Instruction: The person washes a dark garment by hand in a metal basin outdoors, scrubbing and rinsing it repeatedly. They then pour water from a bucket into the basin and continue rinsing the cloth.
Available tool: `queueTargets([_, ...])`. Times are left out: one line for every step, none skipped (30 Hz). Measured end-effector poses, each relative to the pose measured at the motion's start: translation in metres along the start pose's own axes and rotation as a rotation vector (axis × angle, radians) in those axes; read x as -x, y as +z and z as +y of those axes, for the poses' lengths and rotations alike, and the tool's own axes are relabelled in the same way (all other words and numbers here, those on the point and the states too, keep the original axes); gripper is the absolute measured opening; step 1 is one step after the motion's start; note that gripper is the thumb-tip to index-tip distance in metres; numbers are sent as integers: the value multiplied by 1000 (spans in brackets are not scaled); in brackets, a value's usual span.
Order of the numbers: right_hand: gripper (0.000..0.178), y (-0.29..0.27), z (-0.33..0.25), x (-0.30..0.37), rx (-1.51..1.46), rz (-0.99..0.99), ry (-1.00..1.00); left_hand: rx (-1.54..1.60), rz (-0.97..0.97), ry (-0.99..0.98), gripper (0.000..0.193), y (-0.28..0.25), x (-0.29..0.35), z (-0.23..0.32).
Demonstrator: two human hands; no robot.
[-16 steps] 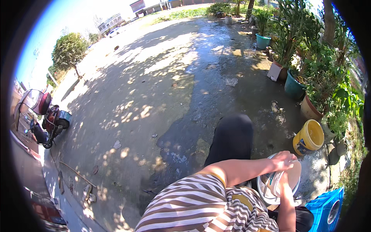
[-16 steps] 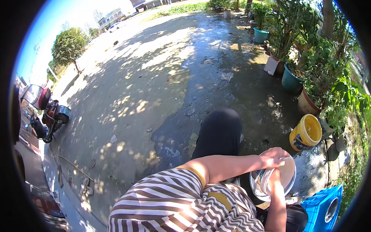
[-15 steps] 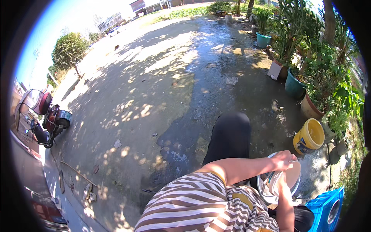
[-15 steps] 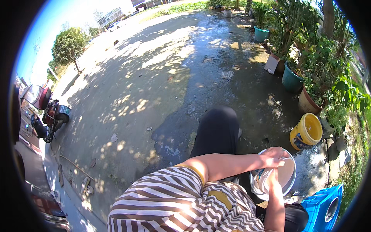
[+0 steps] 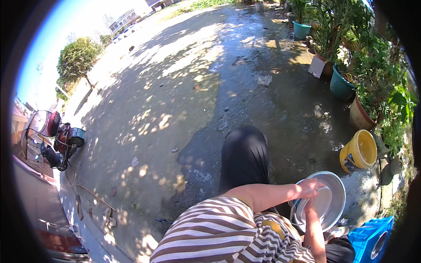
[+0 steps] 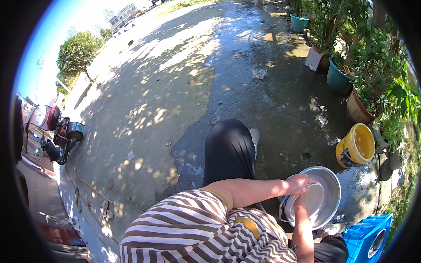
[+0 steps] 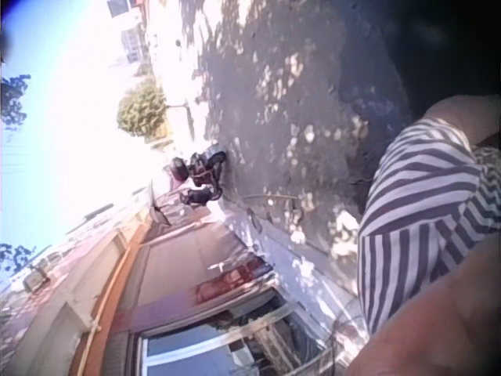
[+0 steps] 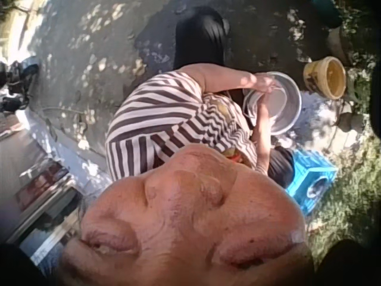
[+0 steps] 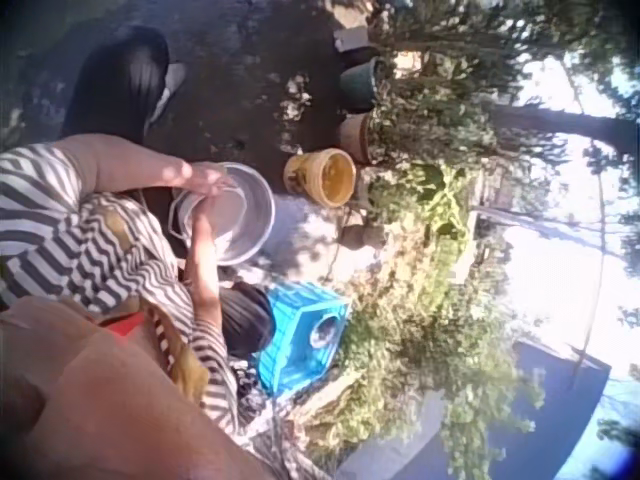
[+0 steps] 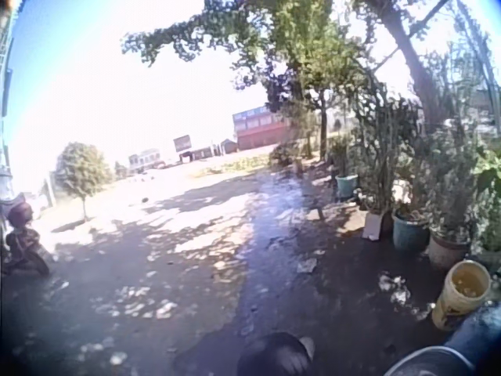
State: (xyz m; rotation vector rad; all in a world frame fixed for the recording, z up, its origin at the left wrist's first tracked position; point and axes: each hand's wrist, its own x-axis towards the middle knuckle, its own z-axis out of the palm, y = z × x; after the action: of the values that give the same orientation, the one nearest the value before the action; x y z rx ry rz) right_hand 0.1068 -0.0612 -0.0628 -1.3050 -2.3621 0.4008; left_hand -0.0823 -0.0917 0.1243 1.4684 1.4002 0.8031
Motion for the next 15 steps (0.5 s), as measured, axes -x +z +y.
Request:
queueTargets([25, 1, -4, -18, -155, -173, 71, -22, -12, -25, 58, 2, 5, -10])
queueTargets([23, 1, -7, -32, -306, -338, 138, -34, 11, -44, 59, 8, 4, -27])
queueTargets([25, 2, -1, -37, -141, -376, 154, -15, 7, -23, 58, 5, 2, -29])
queueTargets([28, 4, 5, -40, 25, -411, 172, 4, 1, -1, 56, -1, 1, -30])
queueTargets([32, 6, 7, -47, 189, -444, 184, 20, 0, 21, 55, -7, -1, -32])
queueTargets([31, -25, -36, -33, 143, -432, 162, 13, 138, -24, 54, 3, 9, -65])
queueTargets([30, -34, -38, -29, 204, -535, 140, 18, 118, -65, 54, 5, 4, -60])
queueTargets([28, -41, -36, -26, 259, -634, 124, 17, 93, -104, 54, 5, 3, -50])
queueTargets([27, -46, -41, -23, 307, -742, 100, 15, 73, -154, 53, 2, 6, -42])
queueTargets([27, -44, -50, -23, 165, -683, 158, 25, 65, -163, 54, -6, 9, -32])
queueTargets([27, -45, -56, -28, 123, -632, 154, 33, 95, -148, 54, -4, 9, -37])
queueTargets([27, -38, -55, -31, 84, -580, 154, 42, 120, -129, 54, 1, 7, -47])
queueTargets([27, -29, -55, -34, 45, -528, 153, 52, 147, -111, 54, 4, 6, -54])
queueTargets([27, -18, -52, -37, 4, -468, 161, 54, 144, -108, 53, 5, 4, -55])
queueTargets([27, -9, -54, -42, -42, -410, 158, 47, 143, -69, 53, 5, 3, -60])
